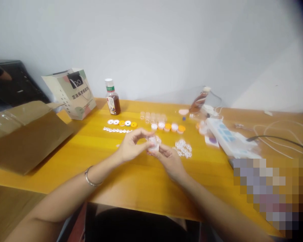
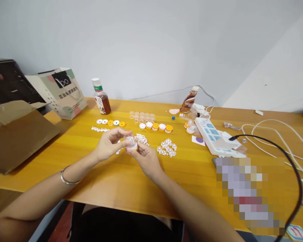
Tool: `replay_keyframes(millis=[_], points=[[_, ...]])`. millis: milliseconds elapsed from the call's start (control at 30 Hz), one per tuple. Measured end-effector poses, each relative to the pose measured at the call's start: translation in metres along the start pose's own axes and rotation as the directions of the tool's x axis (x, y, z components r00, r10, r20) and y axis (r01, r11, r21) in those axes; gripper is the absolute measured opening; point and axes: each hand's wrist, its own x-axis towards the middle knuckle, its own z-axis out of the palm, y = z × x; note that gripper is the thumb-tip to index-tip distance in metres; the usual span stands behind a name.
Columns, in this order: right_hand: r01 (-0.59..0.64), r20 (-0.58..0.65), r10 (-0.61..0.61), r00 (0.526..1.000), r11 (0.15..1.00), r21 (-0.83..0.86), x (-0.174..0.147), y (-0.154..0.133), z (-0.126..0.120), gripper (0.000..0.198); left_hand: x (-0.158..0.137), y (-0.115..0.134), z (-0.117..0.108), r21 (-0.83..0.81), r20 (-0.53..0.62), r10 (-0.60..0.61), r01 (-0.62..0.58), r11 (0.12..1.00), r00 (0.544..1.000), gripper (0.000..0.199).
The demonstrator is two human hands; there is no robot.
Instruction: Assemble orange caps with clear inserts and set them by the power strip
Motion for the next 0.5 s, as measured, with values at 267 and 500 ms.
replay_keyframes(millis=[267, 500], points=[[0.005, -0.059, -0.005, 0.998, 1.0, 0.005, 0.002, 0.012, 0.001, 0.019, 0.005, -0.009, -0.008, -0.05, 0.119, -0.054, 0.06, 0.997, 0.991, 0.022], [0.004, -0.062, -0.006, 0.998, 0.999, -0.032, 0.001, 0.009, -0.001, 0.019, 0.005, -0.013, -0.007, -0.127, 0.079, -0.085, 0.094, 0.987, 0.993, 0.022]])
